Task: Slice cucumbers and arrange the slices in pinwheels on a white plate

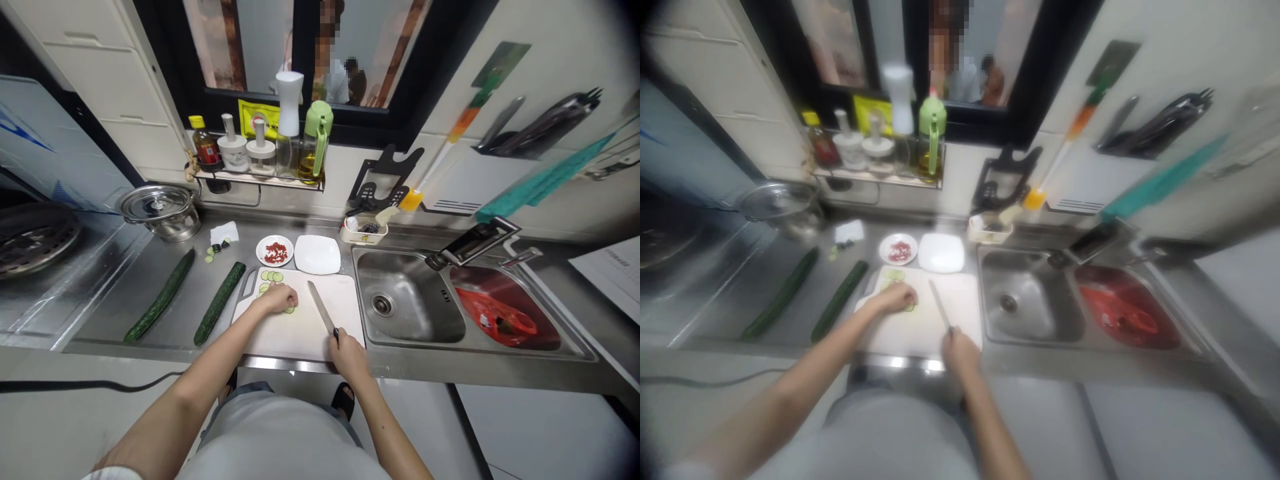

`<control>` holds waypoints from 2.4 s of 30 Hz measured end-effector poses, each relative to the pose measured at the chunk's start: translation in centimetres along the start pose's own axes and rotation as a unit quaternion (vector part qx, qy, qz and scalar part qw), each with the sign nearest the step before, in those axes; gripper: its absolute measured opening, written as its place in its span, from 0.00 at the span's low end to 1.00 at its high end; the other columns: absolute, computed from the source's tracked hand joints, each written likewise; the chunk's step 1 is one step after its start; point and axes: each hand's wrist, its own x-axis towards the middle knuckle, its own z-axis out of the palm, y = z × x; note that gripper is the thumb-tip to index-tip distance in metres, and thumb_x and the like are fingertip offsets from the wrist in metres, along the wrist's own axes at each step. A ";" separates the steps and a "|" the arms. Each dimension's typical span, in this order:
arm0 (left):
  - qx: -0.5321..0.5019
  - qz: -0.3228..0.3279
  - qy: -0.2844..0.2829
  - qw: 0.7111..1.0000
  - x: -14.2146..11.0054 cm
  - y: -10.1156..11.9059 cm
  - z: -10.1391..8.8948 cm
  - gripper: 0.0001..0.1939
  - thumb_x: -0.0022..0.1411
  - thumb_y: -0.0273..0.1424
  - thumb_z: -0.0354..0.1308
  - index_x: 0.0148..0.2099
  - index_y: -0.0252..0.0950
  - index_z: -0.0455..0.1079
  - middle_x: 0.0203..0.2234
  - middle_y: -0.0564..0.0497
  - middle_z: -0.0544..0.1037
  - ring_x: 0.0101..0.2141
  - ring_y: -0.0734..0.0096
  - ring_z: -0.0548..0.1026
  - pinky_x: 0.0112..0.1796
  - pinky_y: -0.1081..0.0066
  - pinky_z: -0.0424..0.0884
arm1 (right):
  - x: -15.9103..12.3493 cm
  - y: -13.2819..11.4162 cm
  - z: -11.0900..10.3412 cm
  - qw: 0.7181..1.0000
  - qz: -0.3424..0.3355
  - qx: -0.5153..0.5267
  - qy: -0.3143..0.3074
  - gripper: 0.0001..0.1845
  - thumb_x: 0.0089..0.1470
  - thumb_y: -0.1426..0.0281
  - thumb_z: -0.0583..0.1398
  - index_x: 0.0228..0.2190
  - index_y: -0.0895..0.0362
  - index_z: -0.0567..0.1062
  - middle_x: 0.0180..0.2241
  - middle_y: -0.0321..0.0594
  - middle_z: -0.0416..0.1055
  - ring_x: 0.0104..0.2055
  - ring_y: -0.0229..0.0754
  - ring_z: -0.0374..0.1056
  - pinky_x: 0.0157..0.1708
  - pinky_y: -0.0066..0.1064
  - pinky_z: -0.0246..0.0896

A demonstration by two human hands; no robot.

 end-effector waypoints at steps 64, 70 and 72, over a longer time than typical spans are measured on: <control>0.109 -0.123 0.081 0.983 -1.2 -1.2 1.6 0.05 0.57 0.29 0.57 0.34 0.39 0.75 0.39 0.46 0.77 0.47 0.56 0.66 0.45 0.60 0.55 | -2.2 1.2 -1.7 0.978 -0.145 -0.140 -0.057 0.17 0.65 0.65 0.46 0.44 0.59 0.70 0.39 0.50 0.76 0.44 0.49 0.73 0.36 0.31 0.58; 0.112 -0.131 0.077 0.982 -1.2 -0.9 1.4 0.05 0.56 0.29 0.57 0.34 0.39 0.75 0.39 0.46 0.77 0.47 0.56 0.66 0.46 0.60 0.55 | -1.8 0.7 -1.8 0.978 -0.151 -0.136 -0.049 0.18 0.64 0.64 0.46 0.44 0.59 0.70 0.40 0.52 0.76 0.44 0.49 0.72 0.37 0.33 0.59; 0.113 -0.136 0.075 0.981 -1.2 -0.7 1.3 0.05 0.56 0.29 0.57 0.34 0.39 0.75 0.39 0.46 0.77 0.47 0.56 0.67 0.46 0.60 0.56 | -1.7 0.6 -1.8 0.978 -0.157 -0.132 -0.045 0.18 0.64 0.65 0.46 0.44 0.59 0.70 0.40 0.52 0.76 0.44 0.49 0.73 0.37 0.33 0.60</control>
